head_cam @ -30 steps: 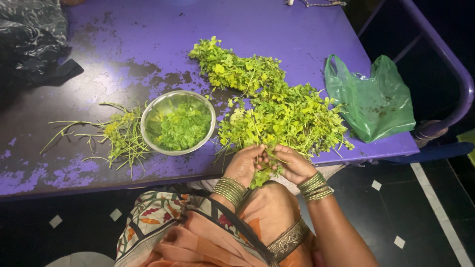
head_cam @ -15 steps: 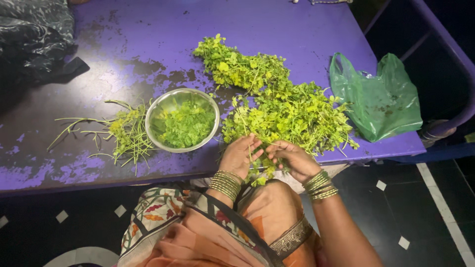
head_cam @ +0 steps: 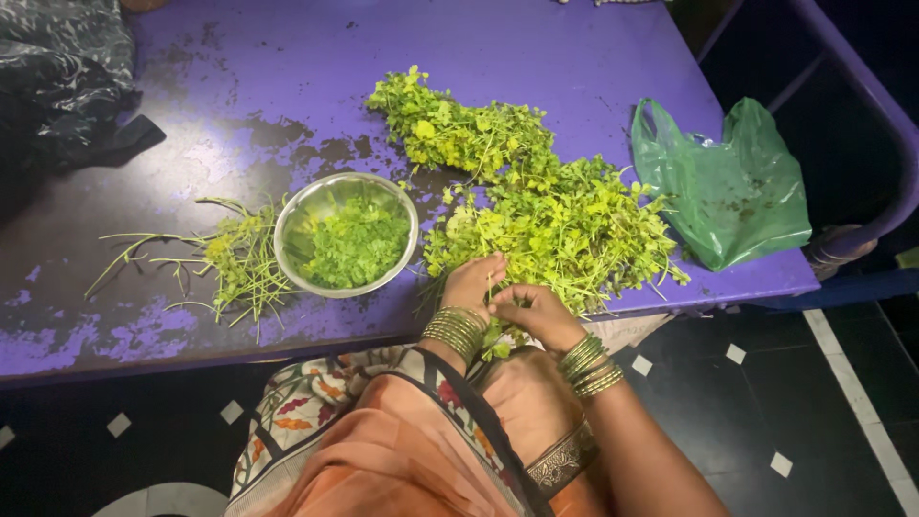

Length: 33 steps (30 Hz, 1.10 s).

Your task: The person plucks leaves from leafy vegetable stems by hand and places the plucked leaves into a metal bowl.

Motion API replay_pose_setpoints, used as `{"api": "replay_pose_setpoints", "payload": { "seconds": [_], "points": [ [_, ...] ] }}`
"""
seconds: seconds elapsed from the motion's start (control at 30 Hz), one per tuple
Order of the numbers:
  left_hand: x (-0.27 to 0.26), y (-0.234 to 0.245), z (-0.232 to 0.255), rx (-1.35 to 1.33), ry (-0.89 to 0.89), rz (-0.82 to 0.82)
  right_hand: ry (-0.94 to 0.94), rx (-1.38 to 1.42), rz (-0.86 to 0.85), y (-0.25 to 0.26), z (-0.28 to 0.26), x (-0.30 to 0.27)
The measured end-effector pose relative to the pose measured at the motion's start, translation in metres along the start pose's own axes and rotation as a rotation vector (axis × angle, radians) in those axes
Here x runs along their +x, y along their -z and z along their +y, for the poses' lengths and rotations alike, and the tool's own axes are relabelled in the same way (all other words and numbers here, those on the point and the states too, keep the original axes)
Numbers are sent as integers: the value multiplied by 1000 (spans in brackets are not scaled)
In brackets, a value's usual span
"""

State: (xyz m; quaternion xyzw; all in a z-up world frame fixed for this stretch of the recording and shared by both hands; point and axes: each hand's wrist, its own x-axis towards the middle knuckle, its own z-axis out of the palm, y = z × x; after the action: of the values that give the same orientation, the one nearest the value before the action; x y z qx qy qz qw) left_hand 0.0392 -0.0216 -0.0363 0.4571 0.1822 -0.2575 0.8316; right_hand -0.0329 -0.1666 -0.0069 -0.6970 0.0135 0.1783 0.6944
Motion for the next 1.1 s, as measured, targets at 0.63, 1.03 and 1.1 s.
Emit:
{"api": "replay_pose_setpoints", "payload": {
  "seconds": [0.63, 1.03, 1.1],
  "points": [
    [-20, 27, -15, 39, -169, -184, -86, 238, 86, 15, -7, -1],
    [-80, -14, 23, 393, -495, -116, 3, 332, -24, 19, -26, -13],
    [-86, -13, 31, 366, -515, -151, 38, 344, -40, 24, -24, -14]
  ]
}}
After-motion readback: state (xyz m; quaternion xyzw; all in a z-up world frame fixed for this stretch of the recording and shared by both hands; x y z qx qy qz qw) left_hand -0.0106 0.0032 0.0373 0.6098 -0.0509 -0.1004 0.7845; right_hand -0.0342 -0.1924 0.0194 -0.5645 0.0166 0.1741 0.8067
